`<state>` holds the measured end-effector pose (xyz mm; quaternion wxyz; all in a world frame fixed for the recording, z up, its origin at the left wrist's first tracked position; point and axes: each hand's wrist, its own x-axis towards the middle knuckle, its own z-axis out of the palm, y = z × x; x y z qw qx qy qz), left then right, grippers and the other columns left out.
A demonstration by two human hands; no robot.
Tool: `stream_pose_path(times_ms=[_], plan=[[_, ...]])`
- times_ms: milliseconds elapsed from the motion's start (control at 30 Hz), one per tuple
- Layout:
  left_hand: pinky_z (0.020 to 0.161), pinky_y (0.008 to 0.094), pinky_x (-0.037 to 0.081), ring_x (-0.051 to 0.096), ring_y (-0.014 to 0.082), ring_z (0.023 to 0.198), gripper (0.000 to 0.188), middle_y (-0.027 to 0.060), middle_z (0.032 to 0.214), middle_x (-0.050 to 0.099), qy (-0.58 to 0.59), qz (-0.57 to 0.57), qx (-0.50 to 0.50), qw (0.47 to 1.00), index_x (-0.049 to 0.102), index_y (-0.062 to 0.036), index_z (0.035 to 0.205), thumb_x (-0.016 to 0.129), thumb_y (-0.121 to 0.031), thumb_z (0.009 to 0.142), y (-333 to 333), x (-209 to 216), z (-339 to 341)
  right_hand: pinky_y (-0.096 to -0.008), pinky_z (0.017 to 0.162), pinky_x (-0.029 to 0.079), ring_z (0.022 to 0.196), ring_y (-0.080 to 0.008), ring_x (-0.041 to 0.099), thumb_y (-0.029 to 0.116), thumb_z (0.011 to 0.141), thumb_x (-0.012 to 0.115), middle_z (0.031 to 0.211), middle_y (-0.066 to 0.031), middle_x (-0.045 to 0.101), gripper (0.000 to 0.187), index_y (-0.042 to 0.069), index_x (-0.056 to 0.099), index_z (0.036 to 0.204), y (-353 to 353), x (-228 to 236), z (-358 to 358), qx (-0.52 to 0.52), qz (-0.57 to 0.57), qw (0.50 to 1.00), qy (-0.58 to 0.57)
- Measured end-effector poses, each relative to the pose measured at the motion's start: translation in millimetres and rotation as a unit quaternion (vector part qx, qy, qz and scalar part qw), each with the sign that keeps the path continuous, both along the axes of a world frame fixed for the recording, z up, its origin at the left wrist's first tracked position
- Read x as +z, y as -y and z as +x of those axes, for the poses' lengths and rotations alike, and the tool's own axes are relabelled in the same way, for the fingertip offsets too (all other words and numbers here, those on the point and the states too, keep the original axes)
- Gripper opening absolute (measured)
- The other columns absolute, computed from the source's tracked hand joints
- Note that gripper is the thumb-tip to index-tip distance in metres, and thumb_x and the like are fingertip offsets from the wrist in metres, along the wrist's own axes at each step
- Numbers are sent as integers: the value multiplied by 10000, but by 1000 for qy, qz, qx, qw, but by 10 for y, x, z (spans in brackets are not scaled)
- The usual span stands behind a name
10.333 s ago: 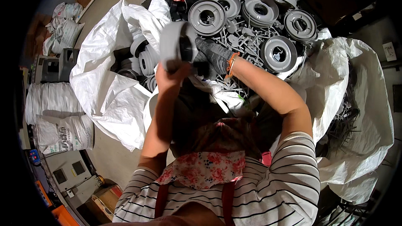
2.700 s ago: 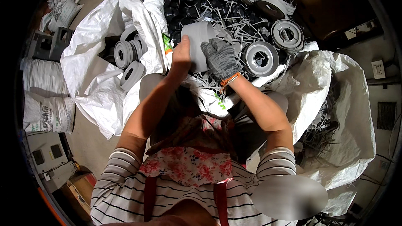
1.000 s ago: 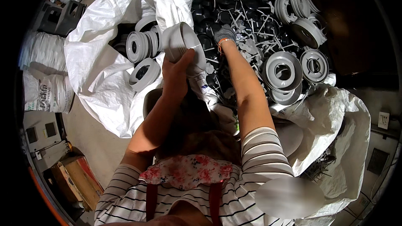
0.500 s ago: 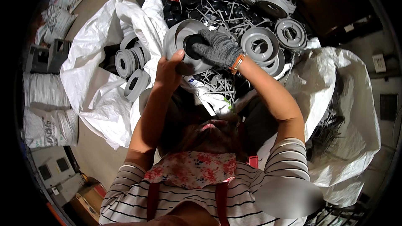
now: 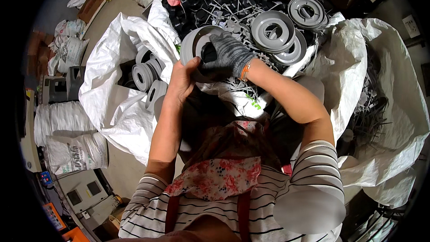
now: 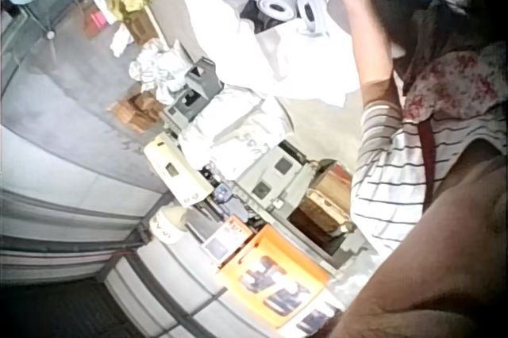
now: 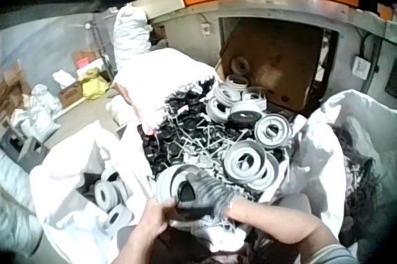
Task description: The person sits on the floor and sorts grey circular plastic parts from a large white sack filled with mixed plastic waste. They pick up individual parts, inspect them, and place them into a separate white sack to their left.
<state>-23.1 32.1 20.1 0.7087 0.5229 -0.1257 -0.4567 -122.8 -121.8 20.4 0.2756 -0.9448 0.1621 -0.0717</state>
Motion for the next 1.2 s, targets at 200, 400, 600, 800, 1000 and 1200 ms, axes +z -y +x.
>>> stream_pose_path(times_ms=[200, 400, 600, 800, 1000, 1200], plan=[[767, 297, 507, 590, 145, 875, 279, 61, 964, 614, -2, -1, -48, 999, 552, 20, 1080, 606, -120, 845, -59, 135, 16, -401, 1027, 351, 1177, -393, 460, 575, 616, 698, 1235, -274, 490, 913, -55, 469, 1237, 70, 85, -33, 122, -45, 988, 79], [761, 275, 488, 585, 136, 879, 325, 54, 987, 611, 36, -43, -52, 997, 555, 6, 1096, 655, -82, 800, -38, -32, 16, -400, 941, 416, 1104, -314, 549, 518, 698, 682, 1194, -243, 545, 767, -65, 519, 1168, 109, -228, -24, 10, 145, 975, 170], [711, 232, 453, 568, 94, 814, 254, 28, 911, 617, 106, -26, 5, 994, 590, -29, 1027, 649, -41, 781, 30, 42, -77, -320, 692, 504, 749, -198, 621, 486, 741, 686, 823, -111, 632, 545, 14, 602, 999, -2, 103, -72, 5, 205, 977, 60], [728, 243, 439, 548, 100, 811, 293, 18, 919, 607, 159, 23, -34, 986, 589, -38, 1046, 678, -91, 771, -76, 24, -16, -349, 678, 528, 720, -217, 635, 451, 659, 769, 762, -119, 614, 640, -23, 558, 1033, 14, 77, 55, -129, 483, 838, -217], [788, 314, 452, 570, 211, 848, 521, 114, 936, 608, 426, 171, -61, 886, 560, -7, 1113, 761, -255, 703, -106, 171, -50, -357, 682, 498, 752, -257, 629, 550, 738, 660, 801, -175, 641, 598, -20, 625, 913, -49, -303, 51, -144, 674, 721, -64], [1066, 318, 256, 307, 281, 1310, 1035, 256, 1455, 207, 414, 148, 356, 825, 35, 90, 1420, 748, -276, 765, -272, 97, 477, -444, 850, 455, 1012, -381, 578, 418, 786, 601, 1019, -265, 613, 585, -43, 488, 1127, 574, -33, -123, -108, -138, 974, -141]])
